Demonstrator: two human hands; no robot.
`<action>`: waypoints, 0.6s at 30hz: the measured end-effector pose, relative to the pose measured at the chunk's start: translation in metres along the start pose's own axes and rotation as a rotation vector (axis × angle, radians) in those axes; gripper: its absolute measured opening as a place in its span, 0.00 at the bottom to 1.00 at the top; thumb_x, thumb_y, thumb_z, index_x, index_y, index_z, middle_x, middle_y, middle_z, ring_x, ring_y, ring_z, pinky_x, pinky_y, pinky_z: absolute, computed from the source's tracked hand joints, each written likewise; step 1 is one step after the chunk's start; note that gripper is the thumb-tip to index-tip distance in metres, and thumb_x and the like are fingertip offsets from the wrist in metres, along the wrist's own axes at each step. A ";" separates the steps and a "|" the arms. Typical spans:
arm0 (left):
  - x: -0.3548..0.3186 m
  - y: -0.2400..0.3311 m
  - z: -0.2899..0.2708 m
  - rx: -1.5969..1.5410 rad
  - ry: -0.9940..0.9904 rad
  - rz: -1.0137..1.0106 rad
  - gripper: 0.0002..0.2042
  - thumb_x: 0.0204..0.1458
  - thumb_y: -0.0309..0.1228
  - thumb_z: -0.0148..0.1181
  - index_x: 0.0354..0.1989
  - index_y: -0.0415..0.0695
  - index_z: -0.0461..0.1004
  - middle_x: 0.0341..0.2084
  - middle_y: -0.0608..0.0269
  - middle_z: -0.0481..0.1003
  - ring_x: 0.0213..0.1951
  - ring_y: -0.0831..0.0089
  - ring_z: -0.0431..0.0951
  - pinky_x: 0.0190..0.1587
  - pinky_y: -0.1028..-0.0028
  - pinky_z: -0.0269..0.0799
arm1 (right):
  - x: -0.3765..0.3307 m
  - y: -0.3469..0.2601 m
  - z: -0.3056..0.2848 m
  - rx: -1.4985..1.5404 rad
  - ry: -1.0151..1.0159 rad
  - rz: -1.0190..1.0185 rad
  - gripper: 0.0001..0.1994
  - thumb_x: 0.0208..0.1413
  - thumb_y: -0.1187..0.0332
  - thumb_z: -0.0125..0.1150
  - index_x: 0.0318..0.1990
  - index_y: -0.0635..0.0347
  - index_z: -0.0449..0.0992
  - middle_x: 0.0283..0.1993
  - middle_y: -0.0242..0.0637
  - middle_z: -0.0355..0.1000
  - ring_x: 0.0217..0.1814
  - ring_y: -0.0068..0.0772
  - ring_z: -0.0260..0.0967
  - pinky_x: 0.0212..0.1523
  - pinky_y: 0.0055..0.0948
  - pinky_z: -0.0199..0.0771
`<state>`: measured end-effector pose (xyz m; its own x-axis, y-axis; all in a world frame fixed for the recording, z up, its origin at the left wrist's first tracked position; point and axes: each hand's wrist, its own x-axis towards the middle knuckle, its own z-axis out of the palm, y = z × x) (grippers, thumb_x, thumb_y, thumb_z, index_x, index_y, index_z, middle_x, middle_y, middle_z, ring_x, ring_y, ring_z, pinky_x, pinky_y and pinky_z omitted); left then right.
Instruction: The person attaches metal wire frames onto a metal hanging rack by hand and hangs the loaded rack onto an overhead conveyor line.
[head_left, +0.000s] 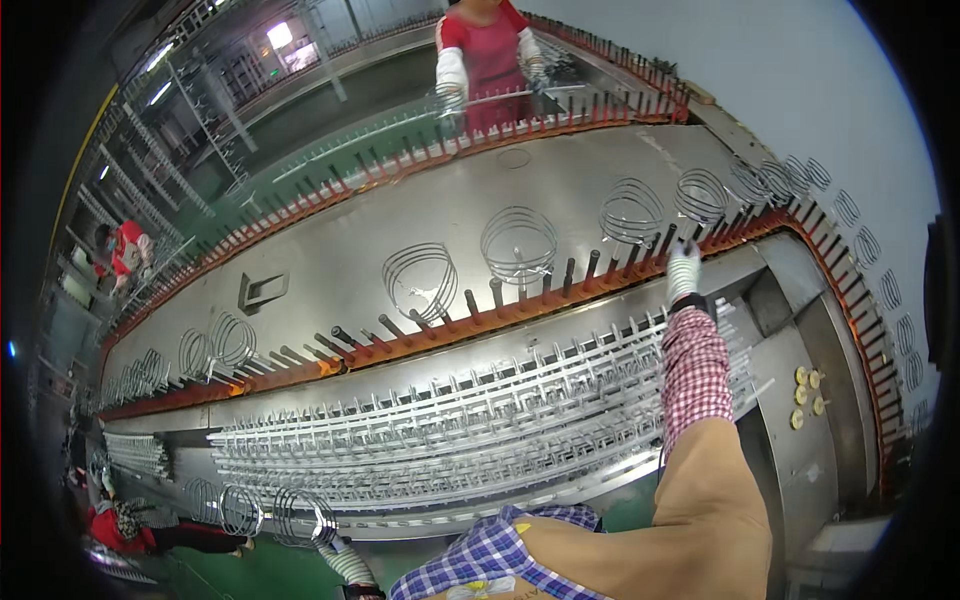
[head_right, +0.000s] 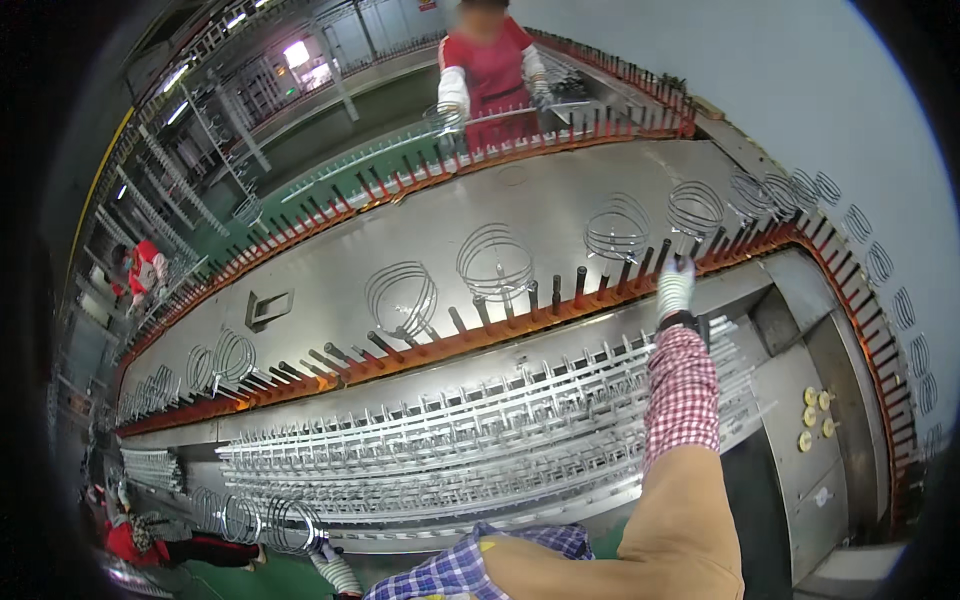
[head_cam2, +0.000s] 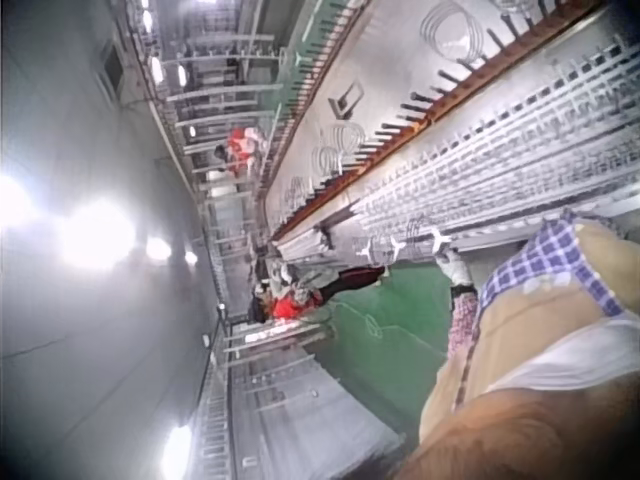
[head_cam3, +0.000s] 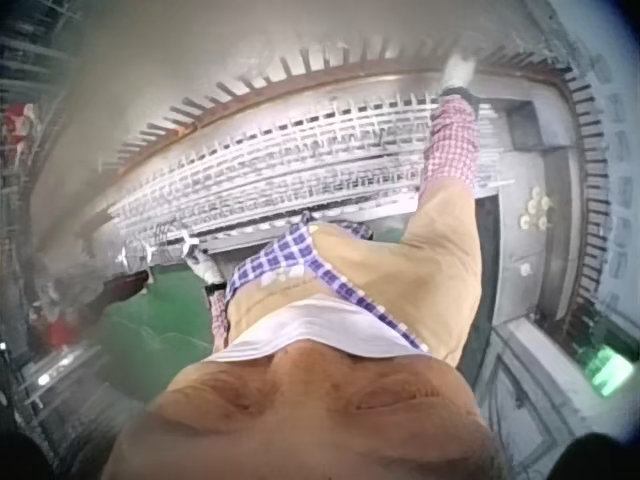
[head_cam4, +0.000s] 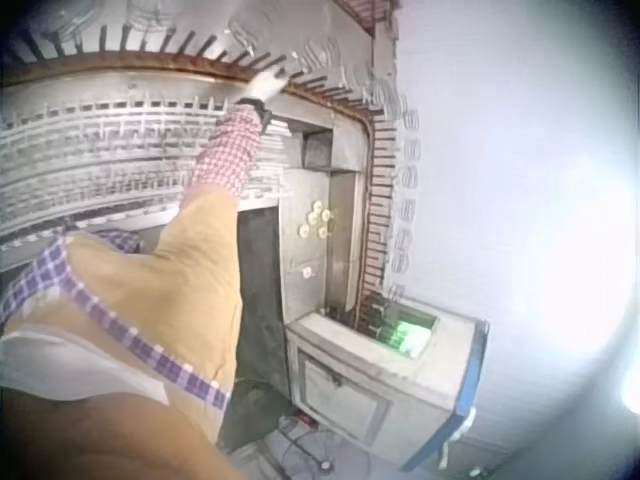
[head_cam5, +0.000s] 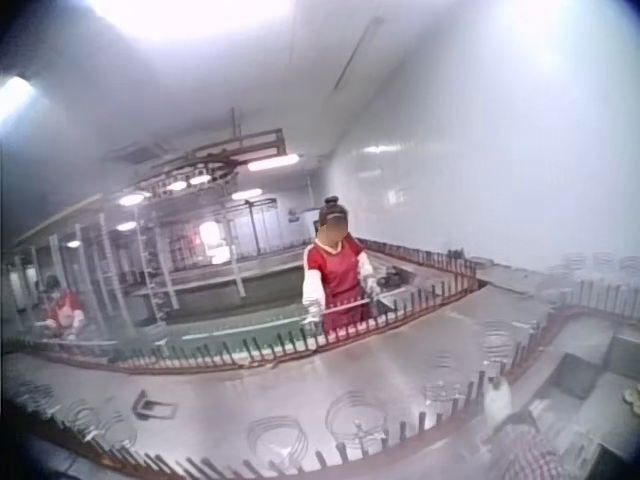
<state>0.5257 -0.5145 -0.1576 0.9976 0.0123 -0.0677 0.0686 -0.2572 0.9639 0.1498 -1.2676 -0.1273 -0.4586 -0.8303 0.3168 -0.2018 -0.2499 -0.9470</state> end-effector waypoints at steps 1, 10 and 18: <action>-0.009 0.003 0.006 0.045 0.059 0.074 0.17 0.50 0.30 0.50 0.49 0.43 0.59 0.37 0.66 0.68 0.32 0.79 0.66 0.30 0.81 0.64 | 0.008 -0.005 0.005 0.029 -0.096 0.059 0.22 0.48 0.66 0.50 0.52 0.63 0.58 0.34 0.42 0.67 0.32 0.32 0.64 0.34 0.27 0.65; -0.008 -0.014 0.024 0.002 -0.041 0.040 0.16 0.51 0.33 0.49 0.47 0.42 0.62 0.39 0.62 0.66 0.38 0.75 0.65 0.39 0.77 0.65 | 0.043 0.001 0.005 -0.204 -0.371 0.136 0.13 0.49 0.61 0.52 0.38 0.59 0.70 0.22 0.33 0.67 0.20 0.21 0.59 0.21 0.24 0.60; -0.007 -0.035 0.025 0.166 -0.184 0.037 0.08 0.50 0.25 0.45 0.38 0.37 0.64 0.29 0.61 0.68 0.27 0.78 0.66 0.27 0.79 0.64 | -0.114 -0.163 -0.013 0.076 -0.643 0.104 0.10 0.53 0.60 0.48 0.30 0.56 0.69 0.18 0.28 0.64 0.16 0.15 0.56 0.15 0.16 0.55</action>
<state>0.5164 -0.5302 -0.1975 0.9806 -0.1725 -0.0935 0.0149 -0.4097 0.9121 0.2233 -1.1261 -0.0085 0.1408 -0.9785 0.1505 -0.1119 -0.1668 -0.9796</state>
